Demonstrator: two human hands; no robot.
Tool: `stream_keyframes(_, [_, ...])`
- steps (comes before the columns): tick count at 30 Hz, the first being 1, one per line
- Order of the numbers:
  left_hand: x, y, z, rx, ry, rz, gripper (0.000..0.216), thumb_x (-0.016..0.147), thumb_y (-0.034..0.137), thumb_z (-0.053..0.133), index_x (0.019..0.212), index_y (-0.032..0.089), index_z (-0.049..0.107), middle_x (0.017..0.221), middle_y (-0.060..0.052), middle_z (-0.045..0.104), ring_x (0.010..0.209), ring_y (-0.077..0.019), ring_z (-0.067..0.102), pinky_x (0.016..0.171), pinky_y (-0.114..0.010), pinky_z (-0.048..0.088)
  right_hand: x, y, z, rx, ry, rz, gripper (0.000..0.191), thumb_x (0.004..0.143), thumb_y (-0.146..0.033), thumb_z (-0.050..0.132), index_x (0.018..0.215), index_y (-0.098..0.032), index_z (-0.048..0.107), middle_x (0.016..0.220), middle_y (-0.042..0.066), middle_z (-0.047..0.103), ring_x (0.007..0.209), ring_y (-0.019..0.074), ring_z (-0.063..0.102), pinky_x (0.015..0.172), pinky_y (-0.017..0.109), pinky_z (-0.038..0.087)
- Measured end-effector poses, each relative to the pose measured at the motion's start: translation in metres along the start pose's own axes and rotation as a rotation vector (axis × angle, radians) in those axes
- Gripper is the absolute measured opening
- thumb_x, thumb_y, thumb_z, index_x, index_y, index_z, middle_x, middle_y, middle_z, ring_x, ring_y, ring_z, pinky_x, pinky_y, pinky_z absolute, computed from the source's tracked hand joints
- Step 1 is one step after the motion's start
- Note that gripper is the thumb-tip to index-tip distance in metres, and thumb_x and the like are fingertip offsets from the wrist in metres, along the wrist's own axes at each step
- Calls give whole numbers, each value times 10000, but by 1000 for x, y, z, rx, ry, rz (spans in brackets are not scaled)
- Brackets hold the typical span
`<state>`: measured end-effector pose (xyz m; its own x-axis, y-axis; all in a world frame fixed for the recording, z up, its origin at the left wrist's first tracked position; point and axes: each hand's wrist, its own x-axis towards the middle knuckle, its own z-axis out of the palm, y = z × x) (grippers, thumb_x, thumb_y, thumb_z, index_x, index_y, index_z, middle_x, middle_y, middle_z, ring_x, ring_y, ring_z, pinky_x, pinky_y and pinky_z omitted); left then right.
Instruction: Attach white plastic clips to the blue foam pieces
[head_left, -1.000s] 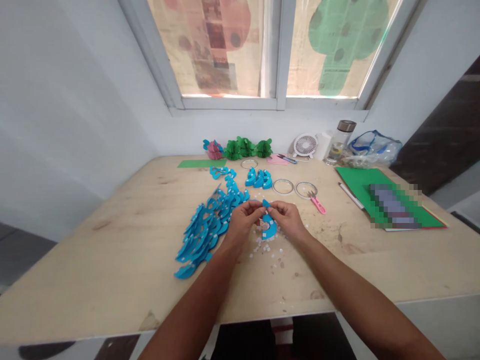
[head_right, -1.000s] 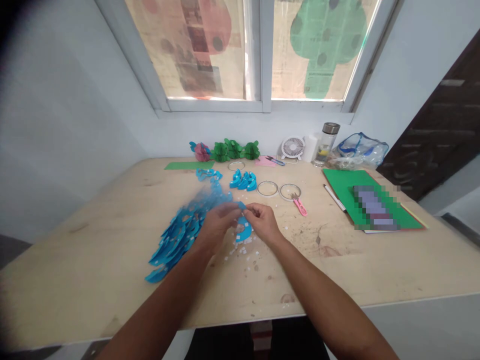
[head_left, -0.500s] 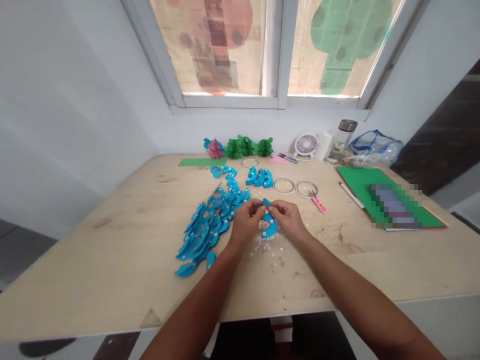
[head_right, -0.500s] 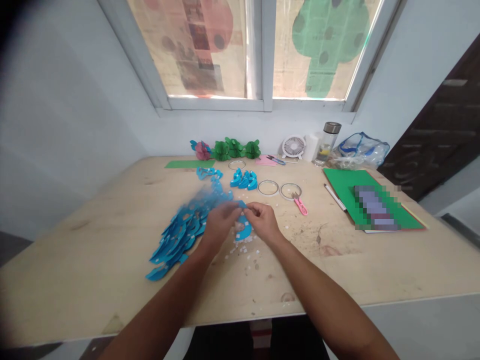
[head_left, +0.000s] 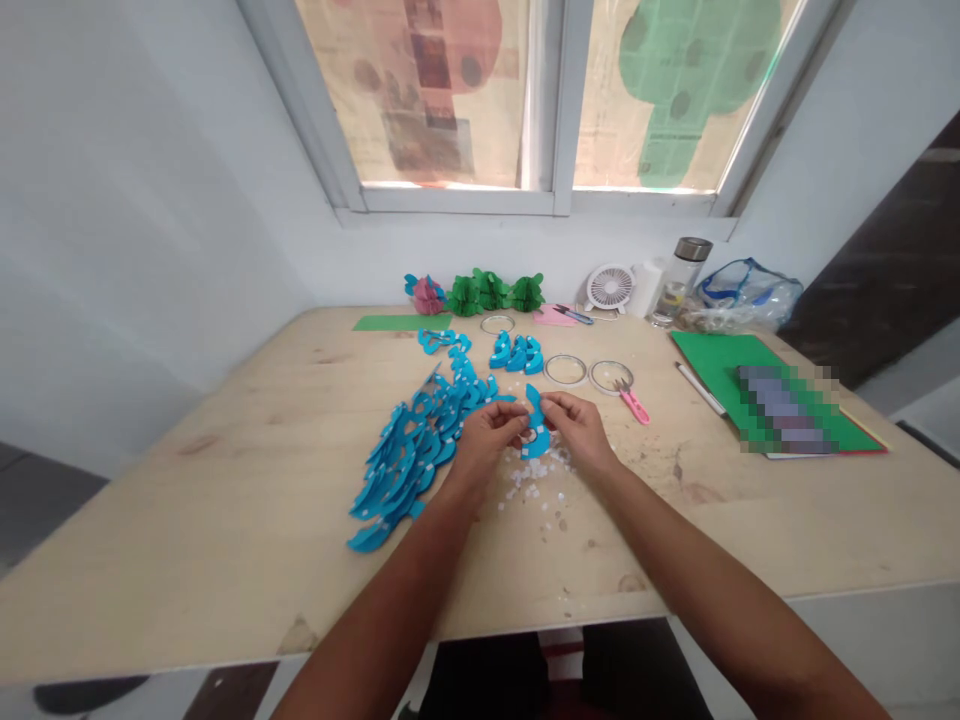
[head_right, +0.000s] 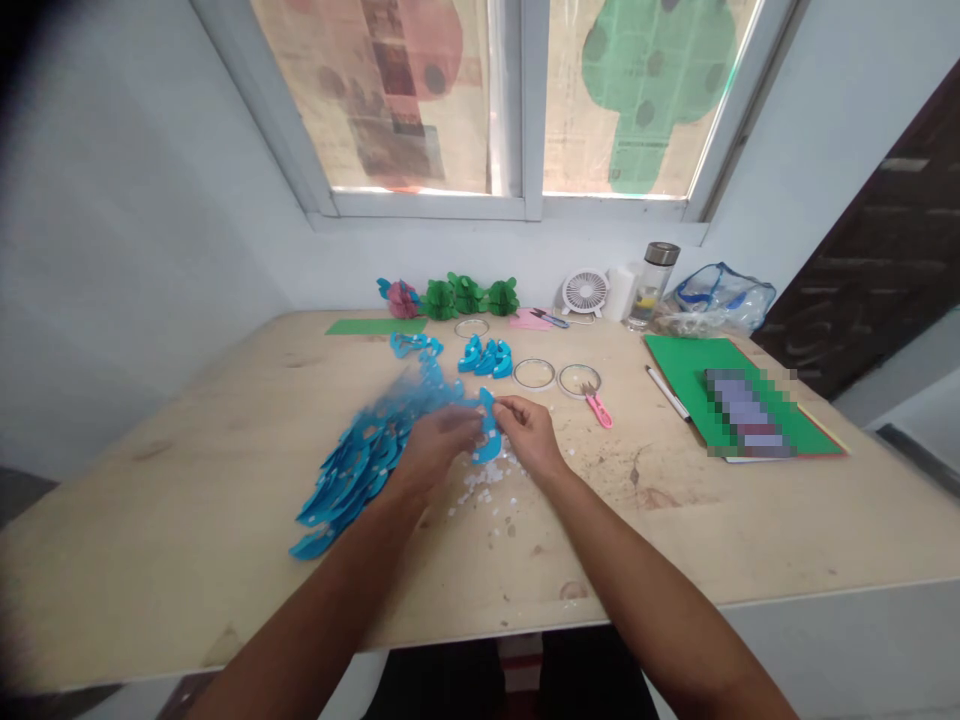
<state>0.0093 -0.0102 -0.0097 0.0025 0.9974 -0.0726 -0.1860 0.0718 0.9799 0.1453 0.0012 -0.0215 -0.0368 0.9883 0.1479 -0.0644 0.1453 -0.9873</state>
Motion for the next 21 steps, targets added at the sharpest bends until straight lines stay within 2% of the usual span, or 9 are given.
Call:
stream_keyframes(6, [2, 3, -2, 0, 143, 82, 194, 576, 249, 685, 724, 133, 637, 579, -1, 626, 542, -123, 580, 515, -225, 428, -2, 0, -1, -26, -121, 42, 204, 725, -345, 591, 687, -148, 629, 559, -23, 552, 519, 98, 492, 524, 217, 378])
stream_keyframes(11, [2, 4, -1, -32, 189, 90, 214, 566, 267, 697, 722, 134, 634, 600, -4, 634, 552, -127, 588, 537, -236, 441, -1, 4, 0, -6, -158, 69, 172, 705, -324, 593, 727, -159, 640, 609, -7, 596, 572, 120, 554, 583, 240, 424])
stream_keyframes(14, [3, 2, -1, -62, 181, 67, 247, 559, 272, 710, 746, 129, 635, 622, -7, 637, 563, -121, 589, 553, -233, 440, -1, 4, 0, 11, -165, 74, 161, 684, -306, 607, 746, -161, 637, 621, -5, 605, 570, 120, 558, 583, 244, 430])
stream_keyframes(19, [3, 0, -1, -136, 99, -26, 386, 529, 305, 744, 859, 133, 640, 693, -22, 651, 597, -126, 595, 553, -234, 435, 1, 6, -1, -46, -126, 59, 143, 686, -292, 597, 709, -155, 629, 572, -10, 593, 515, 108, 522, 518, 227, 399])
stream_keyframes(21, [3, -1, -1, -115, 95, -24, 374, 525, 293, 746, 847, 132, 642, 688, -23, 651, 612, -128, 596, 561, -233, 435, 1, 7, -1, -52, -125, 60, 138, 686, -284, 594, 711, -153, 631, 574, -10, 595, 516, 107, 524, 519, 226, 398])
